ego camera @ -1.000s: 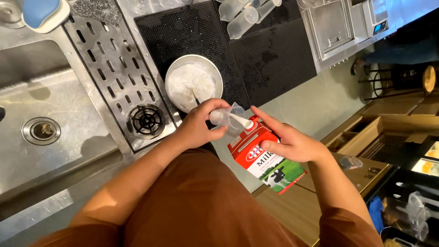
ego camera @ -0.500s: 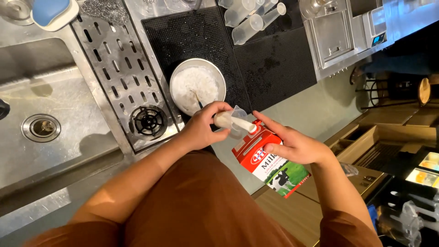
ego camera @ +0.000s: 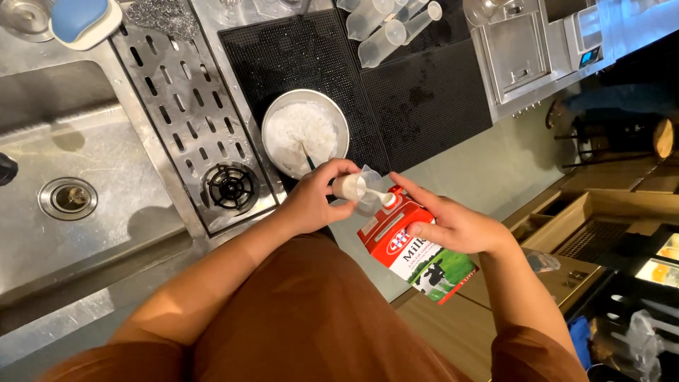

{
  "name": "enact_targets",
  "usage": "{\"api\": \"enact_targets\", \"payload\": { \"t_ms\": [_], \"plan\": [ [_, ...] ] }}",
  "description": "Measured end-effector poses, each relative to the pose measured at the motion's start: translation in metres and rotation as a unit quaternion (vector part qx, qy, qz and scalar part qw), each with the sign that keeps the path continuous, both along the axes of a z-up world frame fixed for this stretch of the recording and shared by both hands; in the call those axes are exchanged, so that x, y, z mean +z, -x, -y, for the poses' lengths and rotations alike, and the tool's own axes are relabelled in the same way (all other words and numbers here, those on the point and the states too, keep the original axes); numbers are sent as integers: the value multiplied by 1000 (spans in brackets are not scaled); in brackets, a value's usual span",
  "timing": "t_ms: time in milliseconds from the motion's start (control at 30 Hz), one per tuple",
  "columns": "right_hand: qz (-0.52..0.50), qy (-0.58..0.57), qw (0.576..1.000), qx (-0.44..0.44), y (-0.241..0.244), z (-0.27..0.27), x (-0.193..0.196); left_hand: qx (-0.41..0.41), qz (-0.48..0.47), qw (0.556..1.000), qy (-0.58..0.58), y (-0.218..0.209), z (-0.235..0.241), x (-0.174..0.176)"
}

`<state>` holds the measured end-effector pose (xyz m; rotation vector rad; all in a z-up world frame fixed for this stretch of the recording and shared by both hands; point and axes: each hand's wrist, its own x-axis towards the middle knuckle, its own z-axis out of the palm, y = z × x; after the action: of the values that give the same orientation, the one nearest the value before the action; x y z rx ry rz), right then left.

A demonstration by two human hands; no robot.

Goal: Mixing white powder with milk in a bowl using a spoon in a cafe setting.

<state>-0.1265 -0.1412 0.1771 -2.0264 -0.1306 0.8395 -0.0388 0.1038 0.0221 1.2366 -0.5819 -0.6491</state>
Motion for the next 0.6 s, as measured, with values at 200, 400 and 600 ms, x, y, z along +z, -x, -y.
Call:
{"api": "enact_targets", "payload": {
  "t_ms": [200,400,600],
  "plan": [
    [0,-7,1000,-4,3,2,0,-1,-2,1000,-1,2,3,0],
    [-7,-23,1000,-17,6,2,2,-1,-13,1000,-5,4,3,-1],
    [-31,-91,994,-55,17,15,-14,0,-12,1000,-16,5,3,2]
  ]
}}
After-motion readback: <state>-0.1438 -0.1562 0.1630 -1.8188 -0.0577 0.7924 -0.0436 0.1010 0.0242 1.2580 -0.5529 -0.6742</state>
